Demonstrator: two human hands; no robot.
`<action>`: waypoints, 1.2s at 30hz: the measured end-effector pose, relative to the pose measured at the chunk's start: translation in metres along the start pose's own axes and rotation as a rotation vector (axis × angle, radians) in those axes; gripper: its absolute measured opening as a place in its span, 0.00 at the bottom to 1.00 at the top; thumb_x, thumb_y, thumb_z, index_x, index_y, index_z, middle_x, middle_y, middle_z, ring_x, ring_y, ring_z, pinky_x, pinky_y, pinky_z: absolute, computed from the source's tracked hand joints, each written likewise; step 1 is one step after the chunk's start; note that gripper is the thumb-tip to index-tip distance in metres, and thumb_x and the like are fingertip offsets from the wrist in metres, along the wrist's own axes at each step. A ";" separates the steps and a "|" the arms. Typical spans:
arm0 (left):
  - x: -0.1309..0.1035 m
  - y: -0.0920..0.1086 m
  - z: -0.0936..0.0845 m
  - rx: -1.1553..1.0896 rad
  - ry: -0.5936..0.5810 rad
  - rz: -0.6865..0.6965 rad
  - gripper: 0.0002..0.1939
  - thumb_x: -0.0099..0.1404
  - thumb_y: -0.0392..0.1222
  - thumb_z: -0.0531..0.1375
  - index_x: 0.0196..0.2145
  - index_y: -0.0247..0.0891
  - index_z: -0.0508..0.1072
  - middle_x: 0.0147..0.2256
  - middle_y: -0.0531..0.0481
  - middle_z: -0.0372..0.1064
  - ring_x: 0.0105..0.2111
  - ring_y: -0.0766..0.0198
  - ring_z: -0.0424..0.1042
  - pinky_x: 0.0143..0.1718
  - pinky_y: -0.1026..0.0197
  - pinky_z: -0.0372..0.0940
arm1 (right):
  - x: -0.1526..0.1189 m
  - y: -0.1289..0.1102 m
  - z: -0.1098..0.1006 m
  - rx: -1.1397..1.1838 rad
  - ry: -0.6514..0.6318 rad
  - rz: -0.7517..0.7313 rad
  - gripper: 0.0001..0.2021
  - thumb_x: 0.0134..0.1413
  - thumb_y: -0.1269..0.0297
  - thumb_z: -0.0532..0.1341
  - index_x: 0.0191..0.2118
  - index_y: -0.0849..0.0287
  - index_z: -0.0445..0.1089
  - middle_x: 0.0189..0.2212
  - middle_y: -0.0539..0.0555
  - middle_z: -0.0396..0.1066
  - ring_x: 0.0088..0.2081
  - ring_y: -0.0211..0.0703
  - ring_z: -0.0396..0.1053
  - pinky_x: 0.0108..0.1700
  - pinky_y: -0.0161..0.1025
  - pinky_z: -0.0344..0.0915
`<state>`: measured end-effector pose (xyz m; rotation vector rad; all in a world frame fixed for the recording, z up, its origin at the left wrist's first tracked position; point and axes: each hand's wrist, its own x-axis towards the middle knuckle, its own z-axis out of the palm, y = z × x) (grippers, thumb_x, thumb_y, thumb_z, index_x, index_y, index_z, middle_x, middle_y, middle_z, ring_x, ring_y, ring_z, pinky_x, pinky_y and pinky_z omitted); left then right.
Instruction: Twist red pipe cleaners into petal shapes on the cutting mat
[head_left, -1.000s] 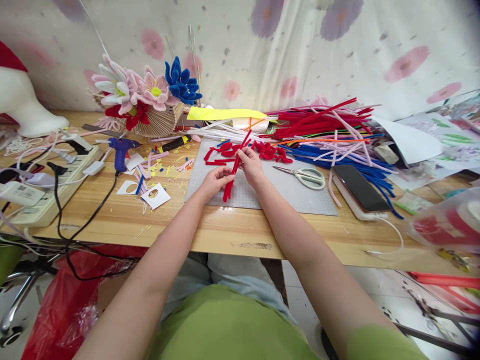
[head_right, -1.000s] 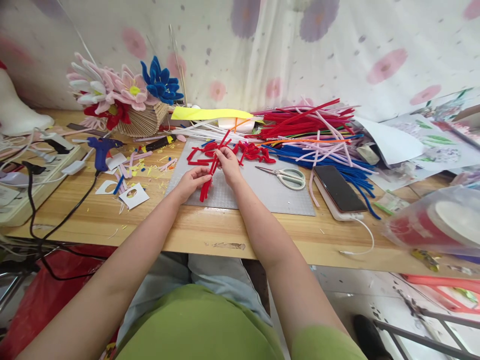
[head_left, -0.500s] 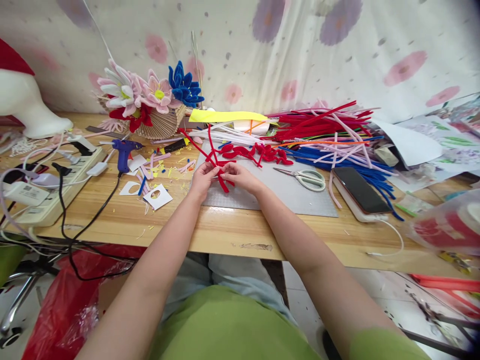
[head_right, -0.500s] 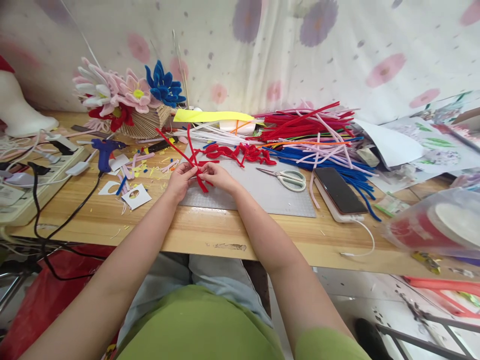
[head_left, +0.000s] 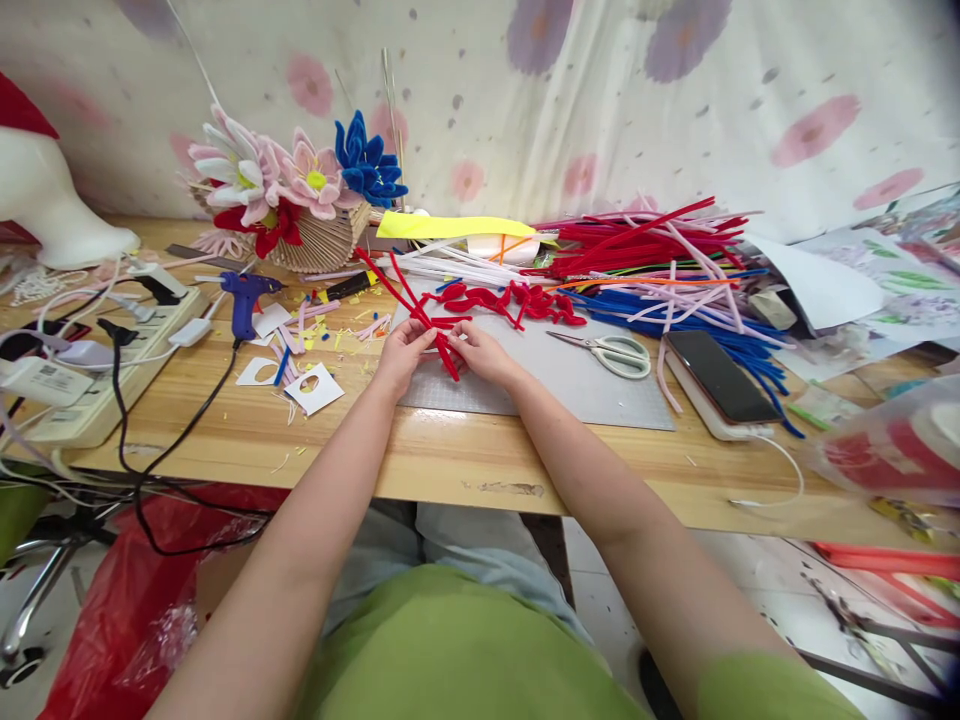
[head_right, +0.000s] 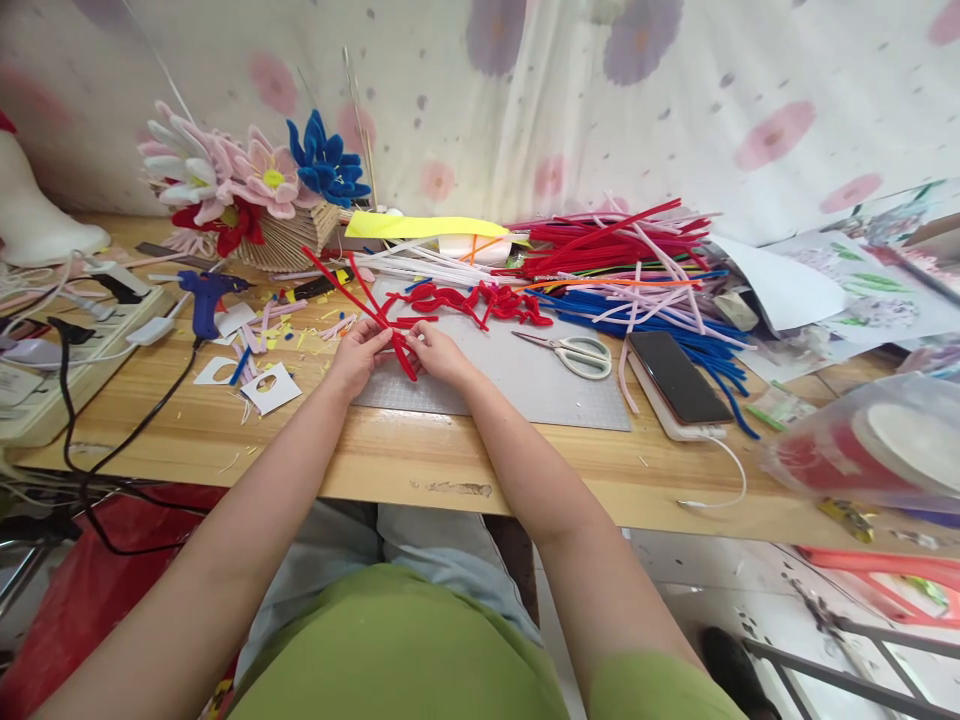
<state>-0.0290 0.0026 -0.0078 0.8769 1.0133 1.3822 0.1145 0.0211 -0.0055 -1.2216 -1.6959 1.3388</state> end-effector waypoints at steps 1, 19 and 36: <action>0.000 0.001 0.000 0.010 -0.002 -0.001 0.18 0.43 0.42 0.69 0.29 0.36 0.65 0.28 0.55 0.68 0.28 0.68 0.69 0.29 0.64 0.67 | -0.001 -0.001 0.000 0.012 -0.031 0.013 0.07 0.59 0.64 0.53 0.31 0.56 0.55 0.16 0.43 0.62 0.18 0.33 0.63 0.23 0.30 0.61; 0.004 -0.005 -0.006 0.149 -0.082 0.129 0.18 0.39 0.36 0.69 0.31 0.35 0.72 0.30 0.51 0.72 0.32 0.67 0.70 0.38 0.62 0.64 | -0.003 -0.005 -0.017 -0.055 -0.005 -0.151 0.09 0.50 0.62 0.57 0.25 0.61 0.64 0.17 0.44 0.55 0.20 0.30 0.53 0.23 0.30 0.51; 0.003 -0.002 -0.003 0.062 0.023 0.070 0.16 0.45 0.41 0.68 0.30 0.36 0.67 0.28 0.51 0.72 0.29 0.65 0.72 0.33 0.63 0.66 | -0.009 -0.010 0.005 0.386 -0.186 0.134 0.06 0.59 0.65 0.53 0.32 0.57 0.55 0.22 0.45 0.66 0.23 0.32 0.67 0.27 0.31 0.63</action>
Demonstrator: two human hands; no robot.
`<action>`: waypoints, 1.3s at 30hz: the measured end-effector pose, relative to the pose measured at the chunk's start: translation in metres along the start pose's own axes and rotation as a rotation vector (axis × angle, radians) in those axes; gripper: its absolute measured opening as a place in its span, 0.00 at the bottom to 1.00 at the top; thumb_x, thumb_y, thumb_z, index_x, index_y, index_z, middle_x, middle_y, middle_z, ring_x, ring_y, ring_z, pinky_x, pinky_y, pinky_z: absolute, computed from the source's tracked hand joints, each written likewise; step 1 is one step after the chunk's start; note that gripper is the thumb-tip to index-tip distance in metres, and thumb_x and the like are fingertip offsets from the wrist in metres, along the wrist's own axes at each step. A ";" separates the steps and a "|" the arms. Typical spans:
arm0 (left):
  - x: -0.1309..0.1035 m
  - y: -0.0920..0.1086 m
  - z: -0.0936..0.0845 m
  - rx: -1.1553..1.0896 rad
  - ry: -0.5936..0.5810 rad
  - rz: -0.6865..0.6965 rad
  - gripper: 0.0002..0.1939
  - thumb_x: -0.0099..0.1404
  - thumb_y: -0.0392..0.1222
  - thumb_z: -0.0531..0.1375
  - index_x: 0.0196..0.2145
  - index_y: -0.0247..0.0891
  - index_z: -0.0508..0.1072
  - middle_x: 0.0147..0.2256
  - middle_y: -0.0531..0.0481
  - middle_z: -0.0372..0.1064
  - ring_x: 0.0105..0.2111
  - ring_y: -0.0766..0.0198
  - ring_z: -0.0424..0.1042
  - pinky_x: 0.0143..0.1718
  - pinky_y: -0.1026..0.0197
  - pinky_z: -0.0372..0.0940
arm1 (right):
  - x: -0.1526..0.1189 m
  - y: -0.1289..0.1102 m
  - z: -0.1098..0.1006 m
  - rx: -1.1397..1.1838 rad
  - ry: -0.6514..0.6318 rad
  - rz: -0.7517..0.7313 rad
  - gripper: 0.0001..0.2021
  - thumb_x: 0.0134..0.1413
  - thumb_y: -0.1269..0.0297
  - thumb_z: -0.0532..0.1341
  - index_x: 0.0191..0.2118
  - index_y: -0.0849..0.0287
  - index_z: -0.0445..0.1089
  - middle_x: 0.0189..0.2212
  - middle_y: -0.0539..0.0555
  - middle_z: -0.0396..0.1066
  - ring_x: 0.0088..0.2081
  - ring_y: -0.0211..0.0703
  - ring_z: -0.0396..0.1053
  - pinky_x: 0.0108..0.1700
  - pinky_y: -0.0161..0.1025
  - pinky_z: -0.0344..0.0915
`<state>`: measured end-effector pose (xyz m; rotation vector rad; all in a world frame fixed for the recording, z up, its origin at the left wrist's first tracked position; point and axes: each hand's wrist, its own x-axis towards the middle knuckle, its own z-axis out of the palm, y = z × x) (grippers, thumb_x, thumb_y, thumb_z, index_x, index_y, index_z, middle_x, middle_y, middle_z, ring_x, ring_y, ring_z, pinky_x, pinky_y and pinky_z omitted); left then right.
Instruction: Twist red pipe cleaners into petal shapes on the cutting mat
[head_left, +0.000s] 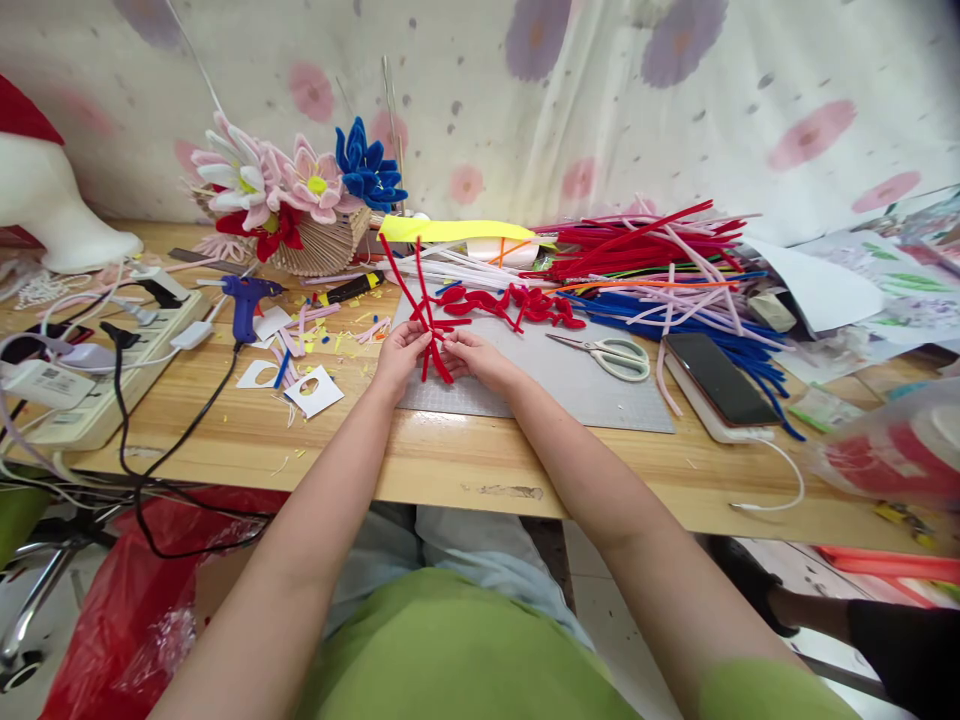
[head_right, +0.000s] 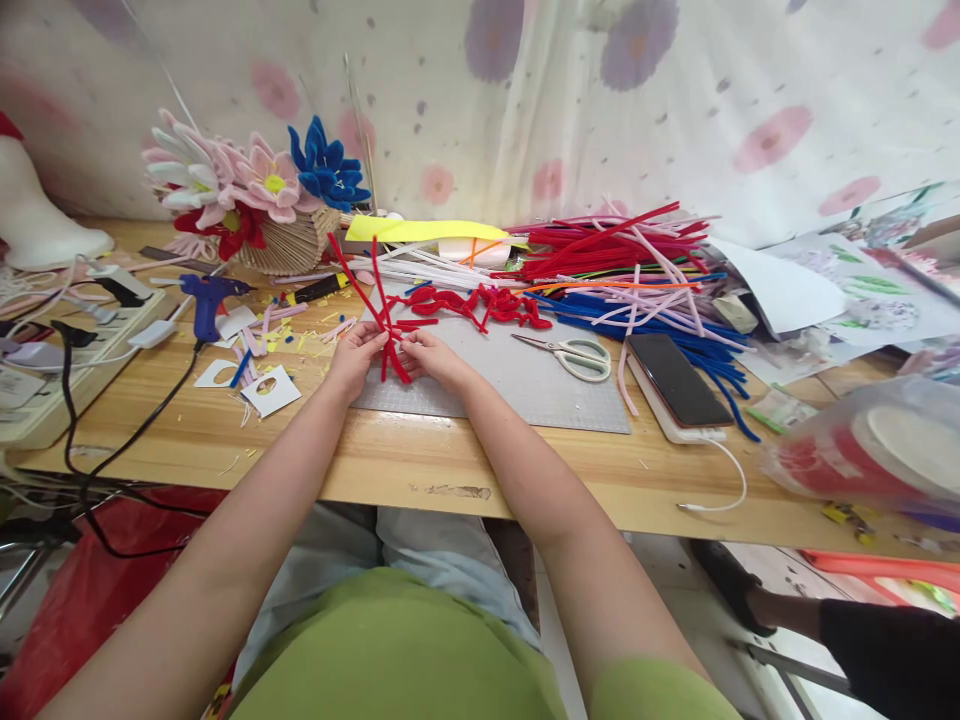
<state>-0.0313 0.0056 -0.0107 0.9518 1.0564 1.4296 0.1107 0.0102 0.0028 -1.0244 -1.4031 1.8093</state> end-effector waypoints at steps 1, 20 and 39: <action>0.000 0.000 0.000 0.001 -0.007 0.007 0.16 0.45 0.42 0.68 0.30 0.36 0.67 0.28 0.50 0.73 0.31 0.64 0.73 0.34 0.61 0.66 | 0.000 -0.001 0.002 0.020 0.003 0.017 0.06 0.59 0.64 0.53 0.32 0.57 0.54 0.22 0.46 0.66 0.23 0.32 0.67 0.26 0.30 0.63; 0.001 -0.002 0.005 -0.069 0.066 0.021 0.16 0.47 0.43 0.68 0.29 0.37 0.65 0.27 0.50 0.74 0.32 0.64 0.74 0.36 0.62 0.65 | 0.007 0.004 0.006 -0.187 -0.066 -0.070 0.08 0.61 0.63 0.52 0.32 0.60 0.60 0.18 0.44 0.65 0.14 0.26 0.54 0.15 0.26 0.50; 0.005 0.000 -0.004 0.017 0.300 0.015 0.13 0.45 0.42 0.68 0.22 0.35 0.68 0.19 0.53 0.69 0.23 0.67 0.70 0.28 0.64 0.63 | 0.001 -0.001 0.008 -0.492 -0.031 -0.045 0.13 0.58 0.62 0.54 0.24 0.61 0.61 0.13 0.44 0.62 0.12 0.26 0.54 0.14 0.27 0.50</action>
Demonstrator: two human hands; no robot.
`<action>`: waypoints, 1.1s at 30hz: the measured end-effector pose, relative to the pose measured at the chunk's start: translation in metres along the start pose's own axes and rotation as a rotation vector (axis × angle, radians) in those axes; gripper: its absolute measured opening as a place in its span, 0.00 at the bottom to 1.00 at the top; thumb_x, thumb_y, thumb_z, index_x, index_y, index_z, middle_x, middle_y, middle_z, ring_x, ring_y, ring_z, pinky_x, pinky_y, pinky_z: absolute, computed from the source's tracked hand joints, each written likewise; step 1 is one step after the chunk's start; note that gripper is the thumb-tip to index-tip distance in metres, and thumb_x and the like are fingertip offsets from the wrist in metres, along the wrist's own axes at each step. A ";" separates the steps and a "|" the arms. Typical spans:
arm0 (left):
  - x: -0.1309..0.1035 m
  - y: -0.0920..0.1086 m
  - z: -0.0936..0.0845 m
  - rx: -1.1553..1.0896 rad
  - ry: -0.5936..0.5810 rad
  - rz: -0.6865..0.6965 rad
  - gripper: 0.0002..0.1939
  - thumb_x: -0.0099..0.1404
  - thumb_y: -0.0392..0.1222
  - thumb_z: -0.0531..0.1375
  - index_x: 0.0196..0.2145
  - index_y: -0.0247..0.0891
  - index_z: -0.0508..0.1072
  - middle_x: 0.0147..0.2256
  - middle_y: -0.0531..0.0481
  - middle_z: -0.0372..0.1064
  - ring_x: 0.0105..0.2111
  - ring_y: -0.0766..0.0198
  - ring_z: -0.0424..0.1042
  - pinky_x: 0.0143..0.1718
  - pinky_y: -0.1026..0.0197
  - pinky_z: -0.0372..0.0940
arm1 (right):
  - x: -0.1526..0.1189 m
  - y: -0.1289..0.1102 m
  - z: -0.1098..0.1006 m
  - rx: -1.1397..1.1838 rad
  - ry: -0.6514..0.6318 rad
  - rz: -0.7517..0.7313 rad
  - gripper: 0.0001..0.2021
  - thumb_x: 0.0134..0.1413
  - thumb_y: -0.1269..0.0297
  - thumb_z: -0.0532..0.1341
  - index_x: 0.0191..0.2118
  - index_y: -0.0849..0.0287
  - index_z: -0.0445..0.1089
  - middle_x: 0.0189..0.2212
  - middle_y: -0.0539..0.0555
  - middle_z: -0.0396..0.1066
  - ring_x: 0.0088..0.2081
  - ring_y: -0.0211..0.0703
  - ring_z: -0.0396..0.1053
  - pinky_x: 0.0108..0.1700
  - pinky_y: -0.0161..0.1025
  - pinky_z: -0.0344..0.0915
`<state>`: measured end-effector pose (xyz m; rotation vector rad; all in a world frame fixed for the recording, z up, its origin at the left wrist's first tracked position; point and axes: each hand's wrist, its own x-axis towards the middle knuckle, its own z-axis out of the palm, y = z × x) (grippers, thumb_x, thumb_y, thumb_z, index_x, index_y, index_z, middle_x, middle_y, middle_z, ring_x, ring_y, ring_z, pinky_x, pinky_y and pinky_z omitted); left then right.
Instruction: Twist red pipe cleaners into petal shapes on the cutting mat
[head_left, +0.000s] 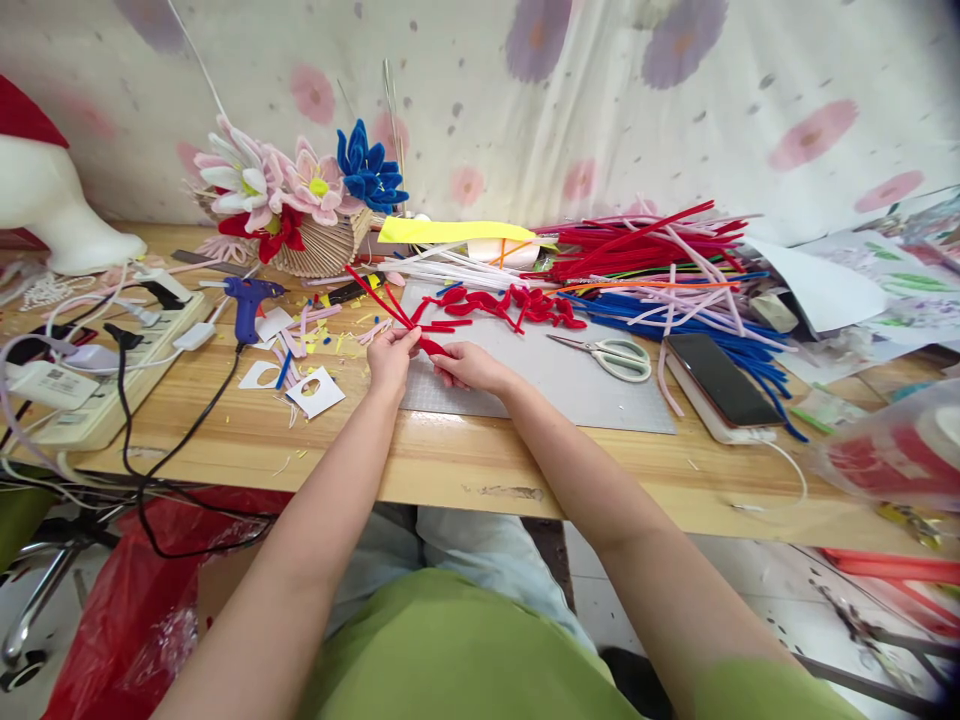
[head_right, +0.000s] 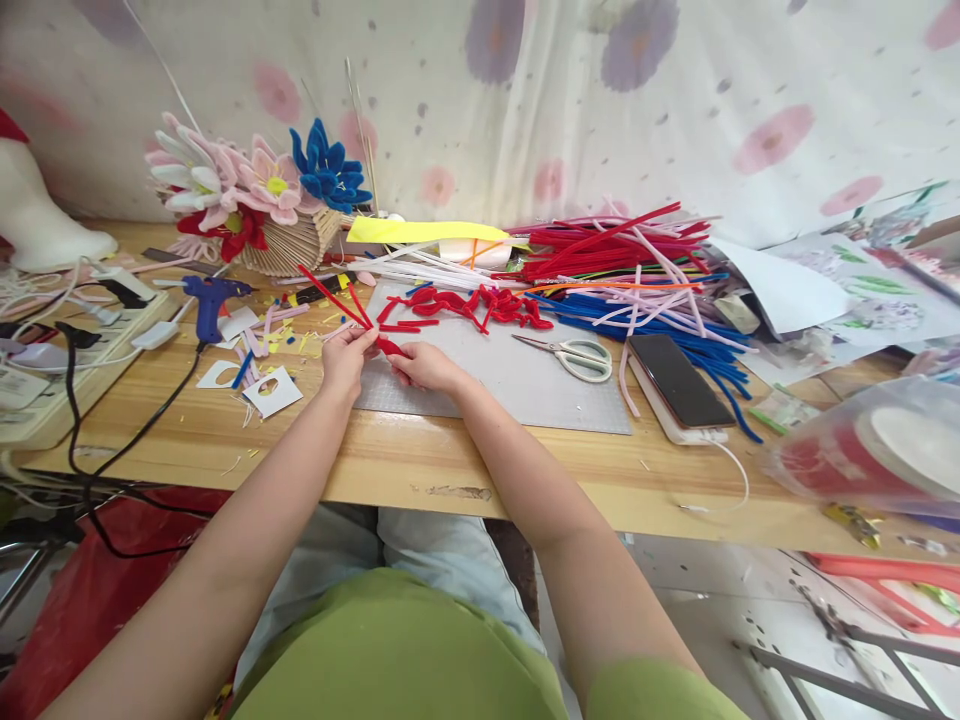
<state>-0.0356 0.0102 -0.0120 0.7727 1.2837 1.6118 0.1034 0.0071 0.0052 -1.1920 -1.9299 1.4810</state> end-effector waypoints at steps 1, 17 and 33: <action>-0.001 0.001 0.000 0.001 -0.034 -0.009 0.13 0.45 0.43 0.68 0.23 0.35 0.68 0.20 0.52 0.70 0.23 0.67 0.71 0.28 0.64 0.63 | 0.000 0.001 0.000 0.043 0.001 0.009 0.13 0.59 0.62 0.54 0.25 0.61 0.61 0.14 0.44 0.63 0.12 0.26 0.54 0.14 0.27 0.50; -0.004 -0.001 0.003 -0.048 -0.140 0.065 0.14 0.43 0.41 0.69 0.26 0.35 0.69 0.25 0.53 0.71 0.29 0.66 0.72 0.36 0.60 0.66 | -0.008 -0.001 -0.006 0.328 -0.039 -0.017 0.17 0.61 0.59 0.48 0.32 0.63 0.69 0.19 0.49 0.69 0.15 0.28 0.54 0.17 0.28 0.51; -0.002 0.002 0.004 -0.045 0.097 -0.021 0.24 0.40 0.33 0.67 0.30 0.40 0.56 0.19 0.62 0.65 0.23 0.67 0.71 0.30 0.64 0.63 | 0.003 0.013 -0.001 -0.574 0.279 -0.306 0.07 0.54 0.64 0.53 0.29 0.59 0.64 0.28 0.51 0.67 0.31 0.38 0.61 0.33 0.33 0.54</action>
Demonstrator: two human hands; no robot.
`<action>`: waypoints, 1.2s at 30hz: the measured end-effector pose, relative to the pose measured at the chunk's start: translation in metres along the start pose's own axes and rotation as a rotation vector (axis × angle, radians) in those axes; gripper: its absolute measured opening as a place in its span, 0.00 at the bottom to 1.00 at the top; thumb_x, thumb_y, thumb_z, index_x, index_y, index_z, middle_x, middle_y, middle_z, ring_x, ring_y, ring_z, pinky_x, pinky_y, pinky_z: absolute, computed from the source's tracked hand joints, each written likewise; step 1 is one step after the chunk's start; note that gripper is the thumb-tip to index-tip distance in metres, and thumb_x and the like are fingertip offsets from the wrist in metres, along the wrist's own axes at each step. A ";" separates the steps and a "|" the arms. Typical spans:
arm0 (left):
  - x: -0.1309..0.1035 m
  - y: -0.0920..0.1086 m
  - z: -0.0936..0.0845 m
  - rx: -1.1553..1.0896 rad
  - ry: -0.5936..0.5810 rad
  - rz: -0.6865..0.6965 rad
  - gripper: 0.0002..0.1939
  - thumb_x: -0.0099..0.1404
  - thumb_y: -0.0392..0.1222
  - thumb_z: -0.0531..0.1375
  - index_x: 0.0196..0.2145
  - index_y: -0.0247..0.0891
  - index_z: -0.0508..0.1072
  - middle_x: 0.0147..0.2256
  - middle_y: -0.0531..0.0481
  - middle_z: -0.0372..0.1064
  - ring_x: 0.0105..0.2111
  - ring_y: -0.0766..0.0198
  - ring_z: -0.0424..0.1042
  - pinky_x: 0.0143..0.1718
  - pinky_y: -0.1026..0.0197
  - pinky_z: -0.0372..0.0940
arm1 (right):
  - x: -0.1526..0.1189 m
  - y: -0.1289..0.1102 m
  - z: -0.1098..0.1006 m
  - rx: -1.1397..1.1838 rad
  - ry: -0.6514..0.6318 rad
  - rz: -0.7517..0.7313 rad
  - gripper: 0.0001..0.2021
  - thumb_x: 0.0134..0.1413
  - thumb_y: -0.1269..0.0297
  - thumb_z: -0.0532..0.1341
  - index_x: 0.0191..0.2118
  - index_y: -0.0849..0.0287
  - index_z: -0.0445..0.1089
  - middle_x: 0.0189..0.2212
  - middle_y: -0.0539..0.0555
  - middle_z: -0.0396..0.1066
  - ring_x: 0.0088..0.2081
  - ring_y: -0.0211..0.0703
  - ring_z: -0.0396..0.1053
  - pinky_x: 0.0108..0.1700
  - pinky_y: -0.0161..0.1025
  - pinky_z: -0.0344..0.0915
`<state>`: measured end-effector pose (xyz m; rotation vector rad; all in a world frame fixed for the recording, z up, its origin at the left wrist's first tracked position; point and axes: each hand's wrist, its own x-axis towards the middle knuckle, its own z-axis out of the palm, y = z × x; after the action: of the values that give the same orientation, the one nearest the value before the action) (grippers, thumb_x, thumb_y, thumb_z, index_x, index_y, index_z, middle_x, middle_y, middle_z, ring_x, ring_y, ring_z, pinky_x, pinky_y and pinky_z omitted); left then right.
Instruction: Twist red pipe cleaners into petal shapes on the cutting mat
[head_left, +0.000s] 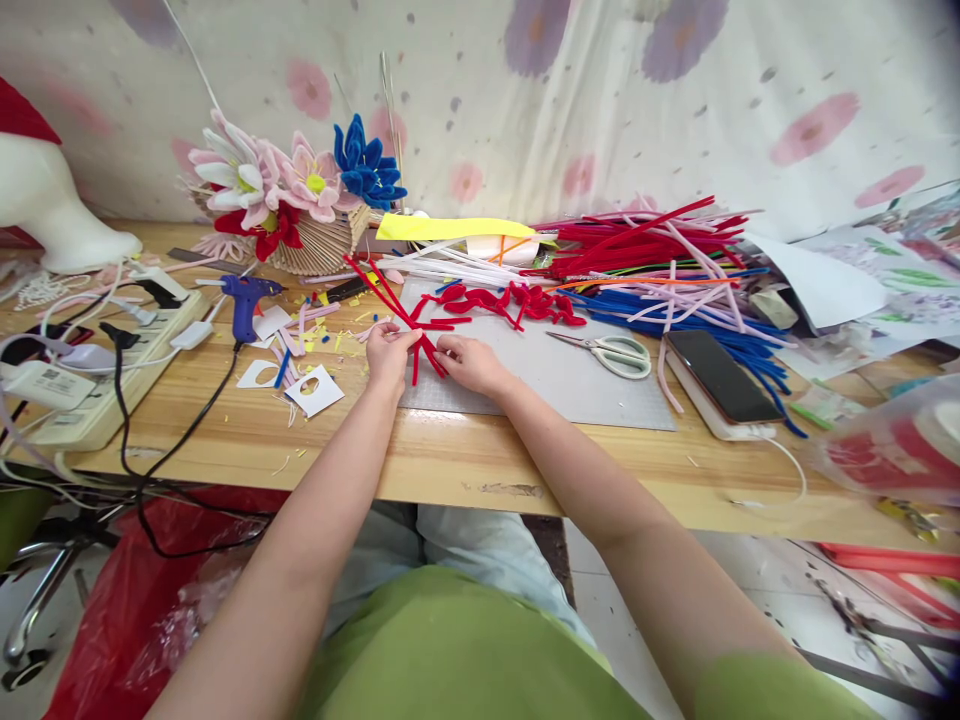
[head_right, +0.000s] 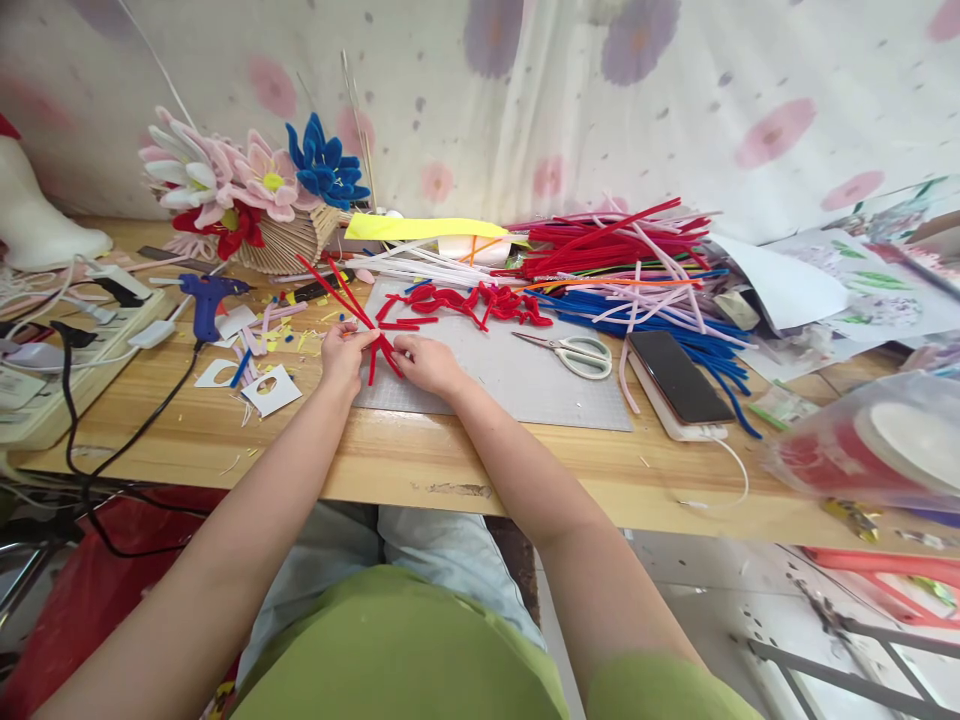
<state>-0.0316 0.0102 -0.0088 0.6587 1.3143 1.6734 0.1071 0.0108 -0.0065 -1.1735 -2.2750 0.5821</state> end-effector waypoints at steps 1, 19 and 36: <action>0.000 0.000 0.000 -0.011 0.009 -0.005 0.24 0.39 0.33 0.67 0.30 0.41 0.56 0.19 0.62 0.65 0.23 0.67 0.71 0.30 0.64 0.63 | 0.000 0.000 0.000 0.005 -0.010 -0.027 0.07 0.54 0.65 0.52 0.28 0.59 0.63 0.28 0.50 0.66 0.31 0.38 0.60 0.34 0.34 0.54; 0.003 0.000 0.006 -0.316 0.088 -0.022 0.24 0.44 0.23 0.64 0.27 0.40 0.52 0.19 0.62 0.65 0.23 0.70 0.72 0.31 0.67 0.65 | 0.005 -0.008 0.012 0.805 -0.169 0.232 0.09 0.56 0.67 0.55 0.26 0.59 0.54 0.21 0.45 0.65 0.22 0.31 0.65 0.26 0.30 0.65; -0.006 0.010 0.002 -0.214 -0.274 -0.151 0.06 0.60 0.39 0.59 0.35 0.36 0.73 0.33 0.47 0.76 0.33 0.66 0.75 0.31 0.67 0.67 | 0.004 -0.015 0.005 0.859 -0.180 0.265 0.16 0.62 0.56 0.48 0.29 0.61 0.62 0.15 0.43 0.57 0.17 0.28 0.52 0.20 0.28 0.48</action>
<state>-0.0300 0.0057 0.0016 0.6207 0.9525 1.5146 0.0931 0.0057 -0.0009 -0.9787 -1.6644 1.6126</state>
